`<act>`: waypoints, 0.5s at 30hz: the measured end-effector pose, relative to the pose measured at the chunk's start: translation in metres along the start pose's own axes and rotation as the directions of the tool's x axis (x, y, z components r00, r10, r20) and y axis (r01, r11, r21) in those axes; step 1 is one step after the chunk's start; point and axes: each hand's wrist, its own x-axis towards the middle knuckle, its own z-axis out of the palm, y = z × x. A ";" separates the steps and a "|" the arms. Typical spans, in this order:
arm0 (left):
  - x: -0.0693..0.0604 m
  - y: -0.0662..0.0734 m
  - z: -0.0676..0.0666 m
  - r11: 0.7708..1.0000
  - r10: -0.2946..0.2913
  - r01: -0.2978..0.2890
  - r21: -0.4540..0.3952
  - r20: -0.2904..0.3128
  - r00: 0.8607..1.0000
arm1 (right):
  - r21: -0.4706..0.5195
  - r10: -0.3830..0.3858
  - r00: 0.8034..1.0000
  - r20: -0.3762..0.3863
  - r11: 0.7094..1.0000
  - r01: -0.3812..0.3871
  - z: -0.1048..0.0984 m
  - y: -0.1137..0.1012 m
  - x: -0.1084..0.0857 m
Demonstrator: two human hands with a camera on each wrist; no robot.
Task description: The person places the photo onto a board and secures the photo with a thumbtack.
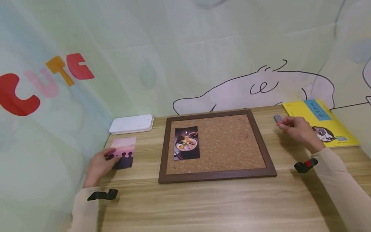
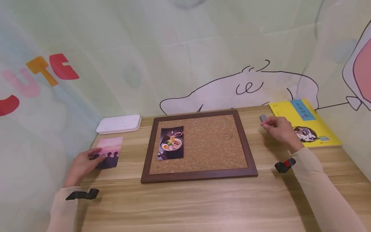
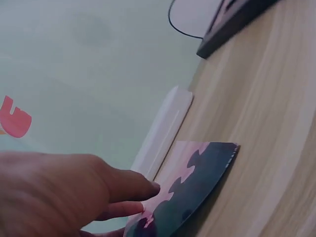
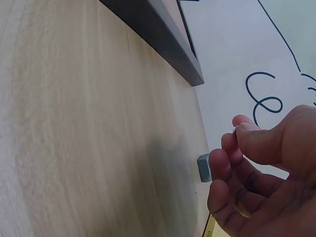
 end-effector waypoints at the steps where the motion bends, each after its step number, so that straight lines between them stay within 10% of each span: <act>1: -0.001 0.001 0.000 1.000 -0.009 0.010 -0.026 0.005 1.000 | 0.006 -0.001 1.000 0.000 1.000 0.001 -0.001 -0.001 0.000; 15: -0.007 0.014 -0.003 0.968 -0.059 0.074 -0.239 0.069 0.996 | 0.069 0.051 0.998 0.023 0.996 -0.052 -0.004 -0.016 -0.001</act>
